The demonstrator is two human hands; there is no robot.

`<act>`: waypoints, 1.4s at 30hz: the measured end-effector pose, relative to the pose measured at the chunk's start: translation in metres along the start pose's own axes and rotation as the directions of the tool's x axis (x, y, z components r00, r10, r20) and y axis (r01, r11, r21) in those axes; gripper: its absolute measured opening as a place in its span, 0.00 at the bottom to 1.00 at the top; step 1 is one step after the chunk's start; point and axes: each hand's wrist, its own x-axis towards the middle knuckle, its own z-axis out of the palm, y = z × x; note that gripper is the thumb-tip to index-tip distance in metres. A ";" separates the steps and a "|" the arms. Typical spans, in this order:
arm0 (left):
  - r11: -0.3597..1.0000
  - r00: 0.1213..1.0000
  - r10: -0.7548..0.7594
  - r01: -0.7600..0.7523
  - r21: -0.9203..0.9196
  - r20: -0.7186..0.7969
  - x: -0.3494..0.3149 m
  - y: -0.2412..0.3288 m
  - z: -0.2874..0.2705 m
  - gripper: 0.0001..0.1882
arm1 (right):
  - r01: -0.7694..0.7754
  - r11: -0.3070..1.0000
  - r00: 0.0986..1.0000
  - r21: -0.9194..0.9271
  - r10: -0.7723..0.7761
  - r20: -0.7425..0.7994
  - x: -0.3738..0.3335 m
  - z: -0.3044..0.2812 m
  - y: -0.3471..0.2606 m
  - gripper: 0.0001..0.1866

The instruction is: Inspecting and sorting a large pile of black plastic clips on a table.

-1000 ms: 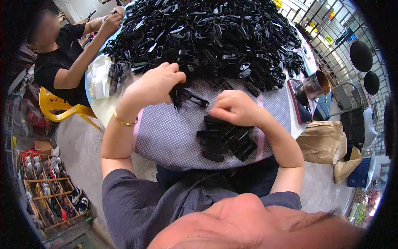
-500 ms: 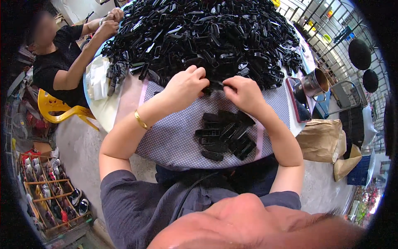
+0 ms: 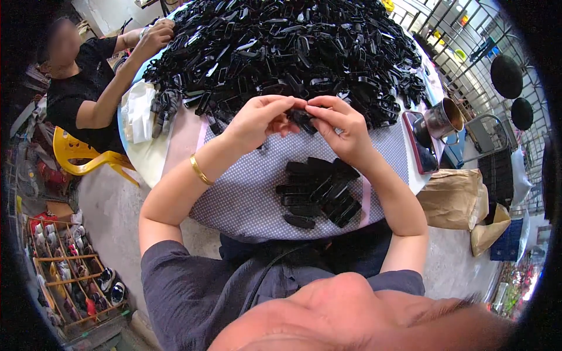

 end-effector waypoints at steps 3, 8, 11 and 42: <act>0.963 0.998 0.032 -0.015 -0.267 0.060 0.001 0.000 0.004 0.16 | -0.138 0.983 0.990 0.118 0.141 -0.009 -0.002 0.002 0.005 0.11; 0.957 0.986 0.165 -0.168 0.235 0.036 -0.002 -0.001 0.008 0.17 | -0.297 0.878 0.953 0.376 0.297 0.058 -0.005 0.004 0.010 0.10; 0.856 0.938 0.343 -0.335 0.395 0.053 0.001 -0.007 0.006 0.17 | -0.359 0.810 0.928 0.464 0.365 0.082 -0.006 0.006 0.007 0.10; 0.254 0.679 0.312 -0.734 0.630 0.664 -0.011 -0.020 0.034 0.25 | -0.256 0.824 0.895 -0.505 0.399 0.197 0.005 -0.062 0.014 0.13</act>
